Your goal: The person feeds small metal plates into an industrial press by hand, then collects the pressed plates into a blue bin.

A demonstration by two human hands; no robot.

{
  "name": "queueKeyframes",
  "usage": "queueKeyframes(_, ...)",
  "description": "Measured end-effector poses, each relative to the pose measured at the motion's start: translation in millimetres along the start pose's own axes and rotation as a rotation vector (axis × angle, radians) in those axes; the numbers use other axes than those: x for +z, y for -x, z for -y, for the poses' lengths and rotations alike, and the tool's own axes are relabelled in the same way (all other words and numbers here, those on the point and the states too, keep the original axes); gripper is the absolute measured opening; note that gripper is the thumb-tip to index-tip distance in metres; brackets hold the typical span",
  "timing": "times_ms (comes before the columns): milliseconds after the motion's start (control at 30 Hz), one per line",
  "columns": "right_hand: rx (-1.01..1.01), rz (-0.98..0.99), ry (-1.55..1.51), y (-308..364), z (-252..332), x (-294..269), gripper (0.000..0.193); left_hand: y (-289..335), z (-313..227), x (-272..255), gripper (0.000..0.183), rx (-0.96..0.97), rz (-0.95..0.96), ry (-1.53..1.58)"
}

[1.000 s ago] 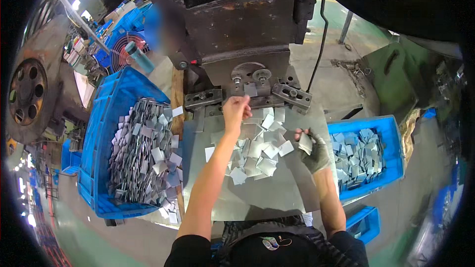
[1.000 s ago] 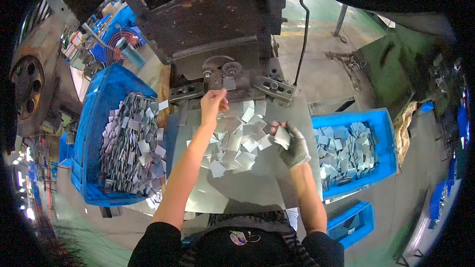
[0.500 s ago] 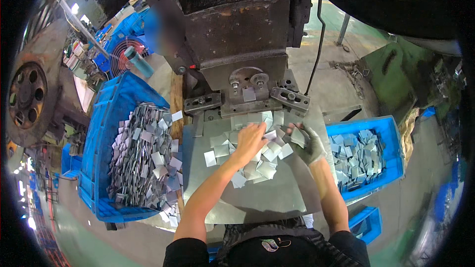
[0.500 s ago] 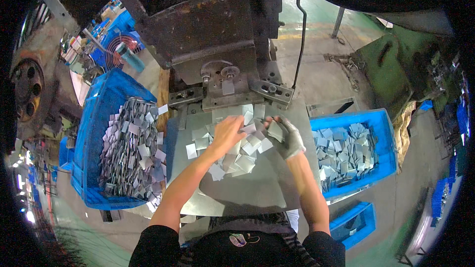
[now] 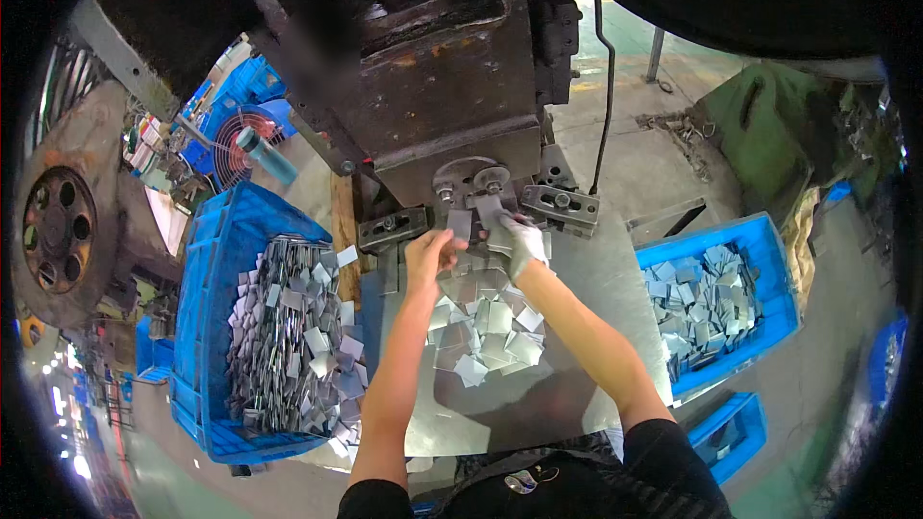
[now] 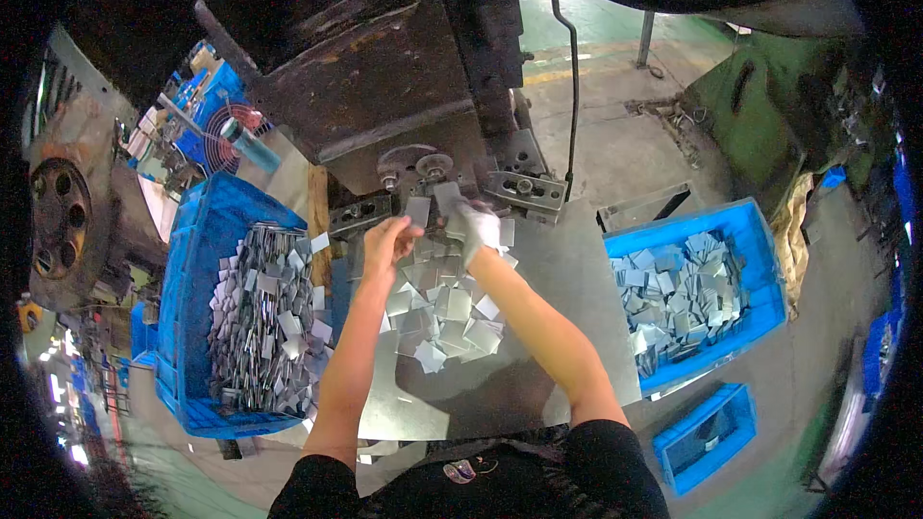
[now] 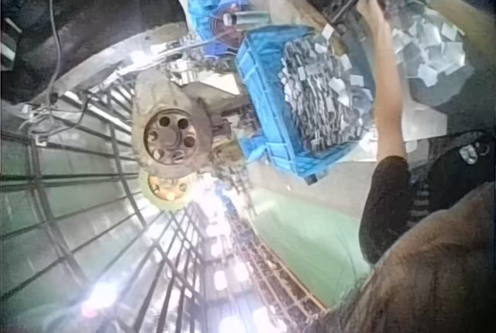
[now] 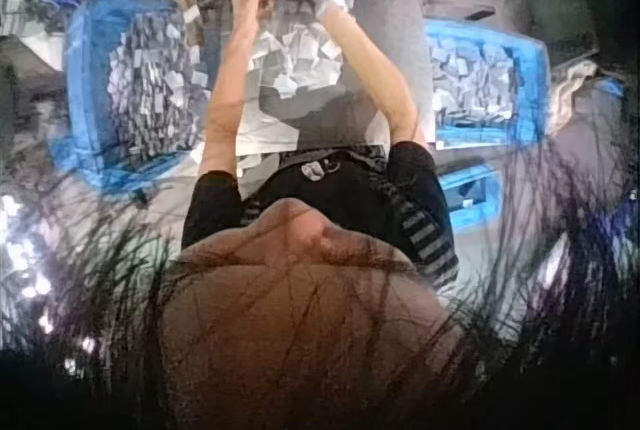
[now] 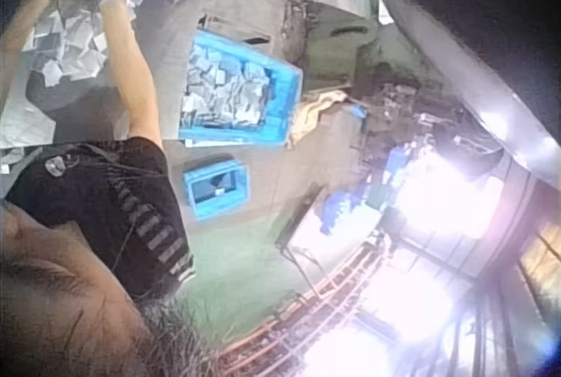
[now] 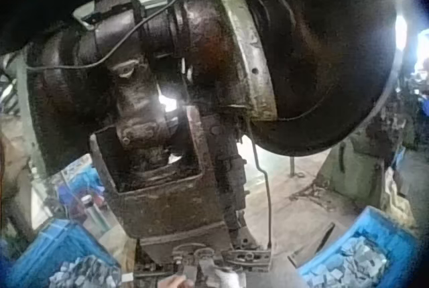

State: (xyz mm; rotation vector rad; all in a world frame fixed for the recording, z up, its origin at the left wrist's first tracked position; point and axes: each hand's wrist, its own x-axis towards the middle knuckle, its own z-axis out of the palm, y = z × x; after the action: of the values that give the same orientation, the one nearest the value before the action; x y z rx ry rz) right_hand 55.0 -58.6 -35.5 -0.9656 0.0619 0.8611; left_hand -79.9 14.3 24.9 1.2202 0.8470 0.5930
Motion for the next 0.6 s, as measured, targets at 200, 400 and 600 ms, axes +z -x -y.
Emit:
queueKeyframes(200,0.214,0.132,-0.408,76.5,61.8,-66.5,0.019,-34.5,6.9,34.8,0.014,-0.102,0.029,0.283)
queueKeyframes(400,0.271,0.156,-0.317,109.8,83.1,-100.7,0.021,-43.6,10.6,55.7,0.014,-0.110,-0.102,0.430)
queueKeyframes(600,0.257,0.178,-0.289,123.7,88.0,-110.5,0.022,-27.7,14.8,60.7,0.013,-0.089,-0.121,0.429)
